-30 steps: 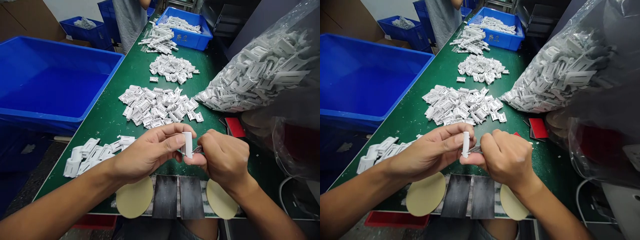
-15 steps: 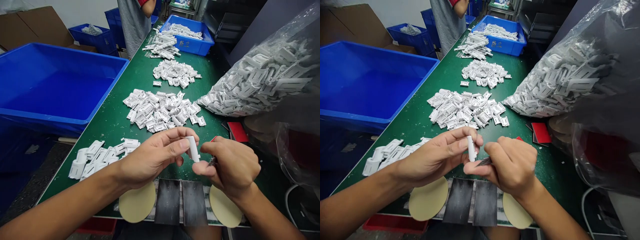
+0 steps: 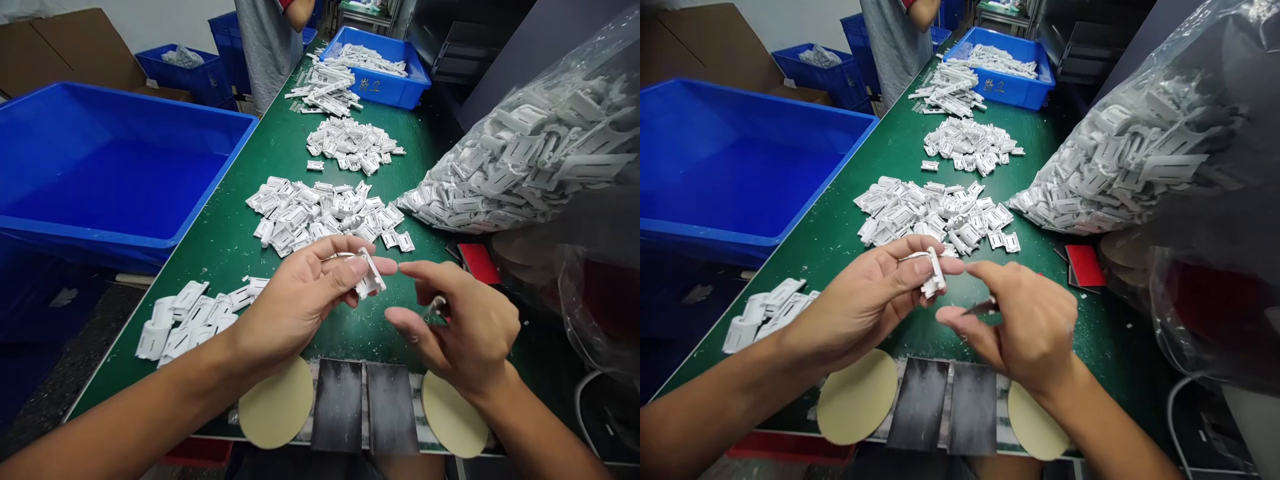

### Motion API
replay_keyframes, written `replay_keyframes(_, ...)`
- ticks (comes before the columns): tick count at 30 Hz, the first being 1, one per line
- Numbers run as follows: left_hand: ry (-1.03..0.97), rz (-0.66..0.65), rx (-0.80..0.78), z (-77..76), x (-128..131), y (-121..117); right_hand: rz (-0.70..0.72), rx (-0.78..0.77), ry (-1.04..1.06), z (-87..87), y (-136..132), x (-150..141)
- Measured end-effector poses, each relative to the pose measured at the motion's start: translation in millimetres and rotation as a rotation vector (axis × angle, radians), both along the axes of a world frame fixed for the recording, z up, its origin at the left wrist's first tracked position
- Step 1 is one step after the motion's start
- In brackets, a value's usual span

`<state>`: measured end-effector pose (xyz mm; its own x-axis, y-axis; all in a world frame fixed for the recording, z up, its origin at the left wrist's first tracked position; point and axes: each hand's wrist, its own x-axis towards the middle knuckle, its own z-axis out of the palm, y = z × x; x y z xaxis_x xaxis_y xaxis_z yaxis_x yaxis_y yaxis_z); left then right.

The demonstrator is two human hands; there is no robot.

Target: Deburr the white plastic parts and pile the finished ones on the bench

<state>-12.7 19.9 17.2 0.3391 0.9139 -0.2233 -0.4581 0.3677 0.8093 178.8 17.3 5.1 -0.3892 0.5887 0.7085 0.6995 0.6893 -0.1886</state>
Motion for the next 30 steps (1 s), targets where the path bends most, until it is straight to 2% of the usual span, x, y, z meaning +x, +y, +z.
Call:
replay_keyframes(5,0.176,-0.052,0.13,-1.0,-3.9,0.1,0.024,0.003,-0.164,0.1,7.6,4.9)
replay_keyframes(10,0.231,-0.059,0.221,-0.5,-4.5,-0.4,-0.028,0.022,-0.269,-0.7,5.4,8.0)
replay_keyframes(16,0.235,-0.075,0.211,0.4,-4.3,-1.2,-0.045,0.056,-0.341,1.9,4.8,8.5)
replay_keyframes(30,0.189,-0.086,0.18,1.1,-3.7,-2.6,-0.122,0.093,-0.357,-0.5,1.5,5.9)
